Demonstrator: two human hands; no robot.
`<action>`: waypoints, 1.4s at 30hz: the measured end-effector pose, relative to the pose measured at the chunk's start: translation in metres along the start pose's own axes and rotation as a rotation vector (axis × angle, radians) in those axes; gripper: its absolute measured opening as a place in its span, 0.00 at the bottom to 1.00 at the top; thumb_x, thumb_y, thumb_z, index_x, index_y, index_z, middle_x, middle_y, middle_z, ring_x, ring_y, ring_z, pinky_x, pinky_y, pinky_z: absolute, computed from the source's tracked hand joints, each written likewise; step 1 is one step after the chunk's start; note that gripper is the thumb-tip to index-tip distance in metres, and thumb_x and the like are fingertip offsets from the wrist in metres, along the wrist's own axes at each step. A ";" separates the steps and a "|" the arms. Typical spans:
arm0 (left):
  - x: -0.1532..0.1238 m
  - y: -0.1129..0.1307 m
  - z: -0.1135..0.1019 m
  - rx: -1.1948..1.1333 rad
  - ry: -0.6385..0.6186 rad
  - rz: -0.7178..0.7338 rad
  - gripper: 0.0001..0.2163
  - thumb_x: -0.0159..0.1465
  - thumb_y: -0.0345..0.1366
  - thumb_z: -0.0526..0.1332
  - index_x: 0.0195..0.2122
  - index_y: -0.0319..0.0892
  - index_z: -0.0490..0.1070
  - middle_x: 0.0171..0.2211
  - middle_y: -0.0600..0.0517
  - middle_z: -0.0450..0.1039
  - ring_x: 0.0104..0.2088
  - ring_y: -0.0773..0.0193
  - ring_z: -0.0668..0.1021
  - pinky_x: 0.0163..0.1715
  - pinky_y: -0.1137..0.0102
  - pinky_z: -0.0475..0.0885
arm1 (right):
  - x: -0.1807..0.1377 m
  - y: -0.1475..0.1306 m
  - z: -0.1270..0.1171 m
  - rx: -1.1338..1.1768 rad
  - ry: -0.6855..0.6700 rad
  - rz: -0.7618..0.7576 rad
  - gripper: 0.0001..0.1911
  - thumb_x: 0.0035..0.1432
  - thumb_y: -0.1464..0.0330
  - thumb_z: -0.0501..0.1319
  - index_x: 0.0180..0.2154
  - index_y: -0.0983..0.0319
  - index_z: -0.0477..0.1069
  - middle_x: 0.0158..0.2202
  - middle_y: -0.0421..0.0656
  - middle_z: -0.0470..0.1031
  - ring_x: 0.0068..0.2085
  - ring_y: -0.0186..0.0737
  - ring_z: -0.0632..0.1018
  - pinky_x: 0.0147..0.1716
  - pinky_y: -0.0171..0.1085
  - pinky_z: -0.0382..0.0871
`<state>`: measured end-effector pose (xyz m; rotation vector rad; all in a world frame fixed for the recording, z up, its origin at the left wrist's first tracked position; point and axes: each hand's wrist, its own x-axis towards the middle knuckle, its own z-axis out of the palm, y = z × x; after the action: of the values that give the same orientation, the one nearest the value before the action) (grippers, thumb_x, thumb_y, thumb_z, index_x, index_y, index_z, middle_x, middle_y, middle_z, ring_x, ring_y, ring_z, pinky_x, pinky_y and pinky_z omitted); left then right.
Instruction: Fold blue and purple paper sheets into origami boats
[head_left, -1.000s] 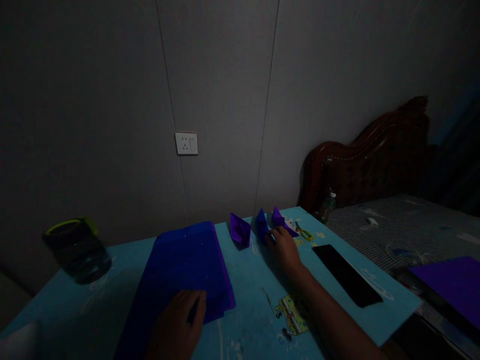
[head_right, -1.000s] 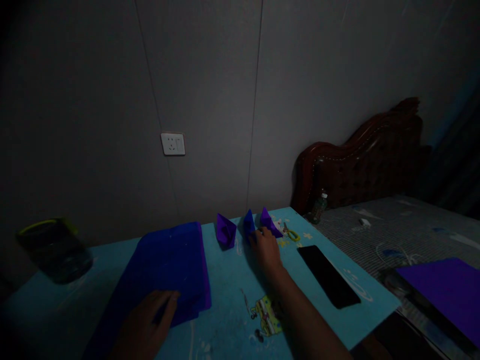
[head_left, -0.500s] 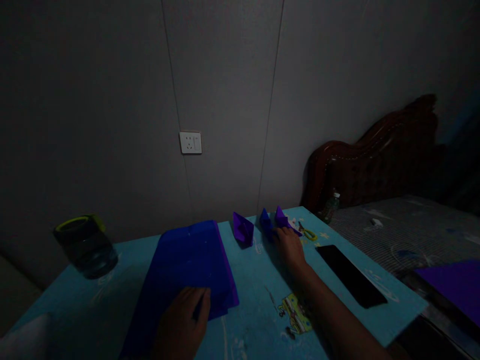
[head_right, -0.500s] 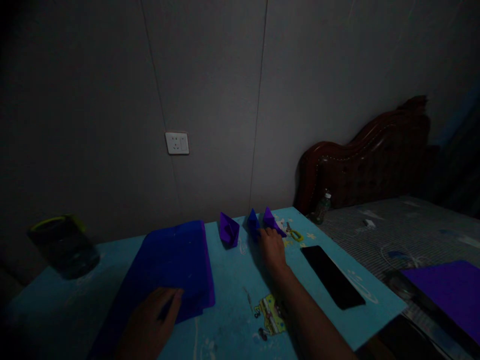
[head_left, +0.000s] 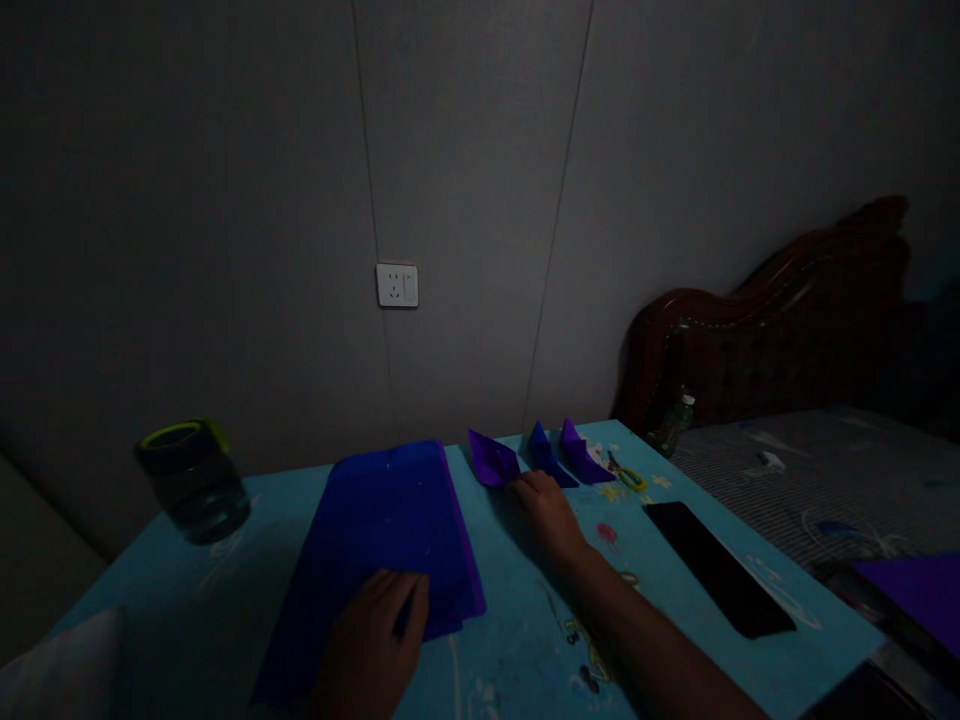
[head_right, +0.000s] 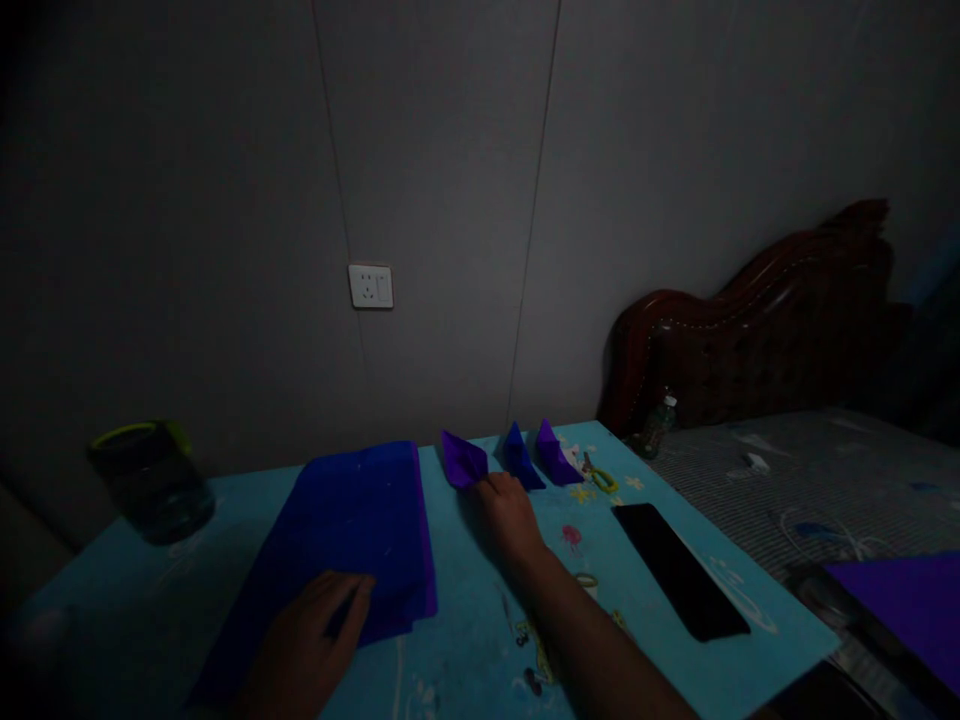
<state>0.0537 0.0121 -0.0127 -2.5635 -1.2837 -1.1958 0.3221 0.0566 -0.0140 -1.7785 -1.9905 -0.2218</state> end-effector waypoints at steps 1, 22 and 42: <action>0.001 0.001 -0.001 -0.001 -0.006 -0.003 0.17 0.69 0.37 0.49 0.28 0.45 0.73 0.28 0.51 0.79 0.29 0.62 0.81 0.34 0.69 0.75 | 0.000 0.005 0.000 0.011 0.014 0.018 0.11 0.64 0.73 0.57 0.43 0.60 0.77 0.41 0.47 0.79 0.43 0.44 0.77 0.45 0.38 0.68; 0.007 -0.062 -0.005 0.424 -0.020 -0.249 0.13 0.67 0.36 0.52 0.43 0.35 0.74 0.39 0.41 0.77 0.42 0.52 0.77 0.46 0.60 0.71 | -0.010 0.025 -0.016 -0.062 0.037 0.246 0.15 0.65 0.71 0.52 0.47 0.62 0.76 0.42 0.49 0.78 0.40 0.46 0.80 0.37 0.37 0.67; 0.002 -0.063 -0.010 0.614 -0.234 -0.505 0.21 0.67 0.37 0.51 0.56 0.30 0.67 0.56 0.31 0.68 0.57 0.44 0.70 0.56 0.48 0.61 | -0.039 -0.057 -0.004 0.330 -0.227 -0.299 0.22 0.64 0.62 0.57 0.58 0.58 0.68 0.55 0.53 0.71 0.55 0.51 0.72 0.55 0.49 0.66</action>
<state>0.0046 0.0518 -0.0223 -2.0231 -2.0367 -0.4081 0.2696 0.0111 -0.0174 -1.3474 -2.2928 0.2159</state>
